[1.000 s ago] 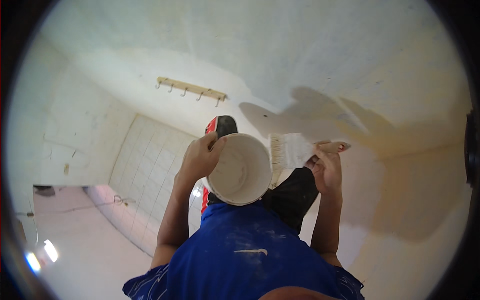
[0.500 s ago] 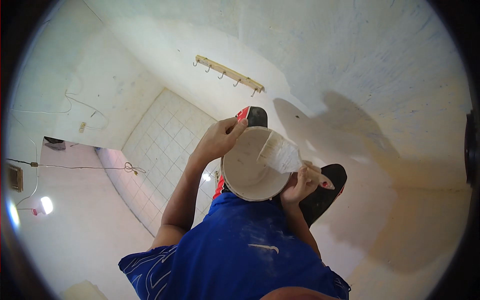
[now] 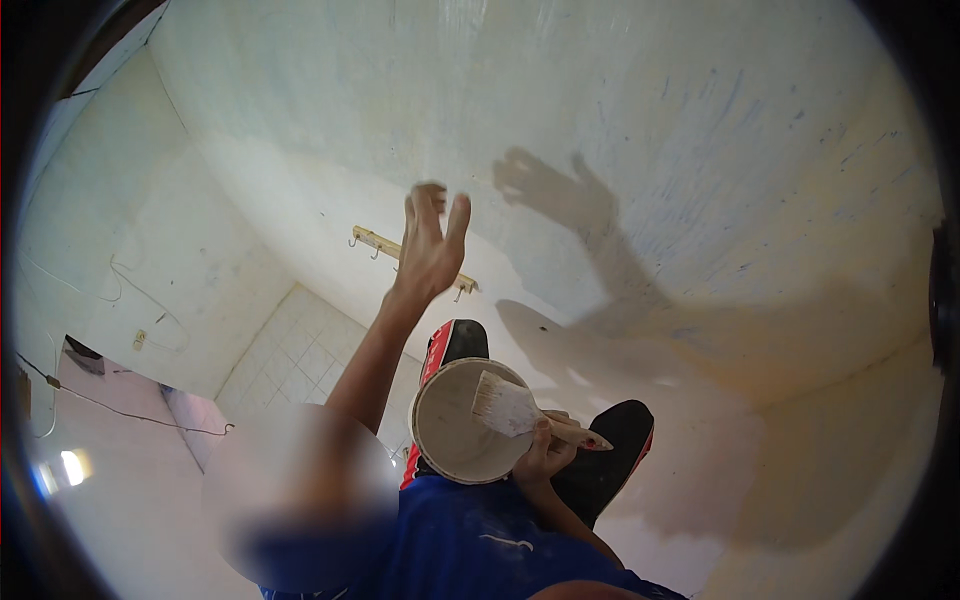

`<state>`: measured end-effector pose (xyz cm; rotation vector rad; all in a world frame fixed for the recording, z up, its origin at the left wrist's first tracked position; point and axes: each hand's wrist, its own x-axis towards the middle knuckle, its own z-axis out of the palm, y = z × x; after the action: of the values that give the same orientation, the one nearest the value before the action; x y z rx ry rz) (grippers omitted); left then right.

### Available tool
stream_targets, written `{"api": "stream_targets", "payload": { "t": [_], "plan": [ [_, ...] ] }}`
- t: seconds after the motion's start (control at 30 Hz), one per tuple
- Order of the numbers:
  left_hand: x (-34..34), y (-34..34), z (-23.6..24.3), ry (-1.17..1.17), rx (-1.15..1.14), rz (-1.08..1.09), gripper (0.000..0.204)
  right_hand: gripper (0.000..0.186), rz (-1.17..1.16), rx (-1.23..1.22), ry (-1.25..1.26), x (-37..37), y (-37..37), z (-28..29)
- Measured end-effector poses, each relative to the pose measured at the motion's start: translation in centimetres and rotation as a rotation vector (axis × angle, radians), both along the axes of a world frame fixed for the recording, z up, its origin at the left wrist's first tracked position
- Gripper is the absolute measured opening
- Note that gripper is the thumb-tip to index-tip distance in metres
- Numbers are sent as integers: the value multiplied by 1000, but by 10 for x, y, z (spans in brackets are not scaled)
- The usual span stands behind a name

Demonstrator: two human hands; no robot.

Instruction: Painting the ceiling of a room using a paintbrush and a bucket of paint.

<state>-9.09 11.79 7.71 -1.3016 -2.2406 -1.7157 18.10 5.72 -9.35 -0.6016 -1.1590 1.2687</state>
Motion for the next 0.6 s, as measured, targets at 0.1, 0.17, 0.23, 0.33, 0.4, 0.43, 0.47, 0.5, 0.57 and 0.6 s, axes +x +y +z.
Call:
{"api": "stream_targets", "payload": {
  "t": [0.1,0.17,0.23,0.33,0.4,0.43,0.47,0.5,0.57,0.6],
  "plan": [
    [-13,18,16,2,161,34,64,16,-14,-1,-14,-2,1,-4],
    [-22,16,22,-170,218,6,73,16,4,-22,-11,-5,2,0],
    [-24,15,29,-512,335,-115,97,15,4,29,-14,-4,1,10],
    [-21,9,41,-853,361,-314,104,15,21,-24,-31,-1,2,17],
    [-32,3,31,-903,360,-307,108,15,35,-6,-37,-4,5,15],
    [-33,2,26,-927,361,-323,108,15,35,3,-43,-4,6,14],
    [-35,3,20,-953,359,-343,108,15,29,11,-49,-3,8,14],
    [-41,9,12,-965,353,-343,108,15,18,18,-57,-2,10,13],
    [-58,23,-17,-1008,321,-249,114,15,-2,27,-81,5,9,10],
    [-85,-7,-43,-995,348,-150,114,15,89,23,-81,-3,4,5]
  ]
}}
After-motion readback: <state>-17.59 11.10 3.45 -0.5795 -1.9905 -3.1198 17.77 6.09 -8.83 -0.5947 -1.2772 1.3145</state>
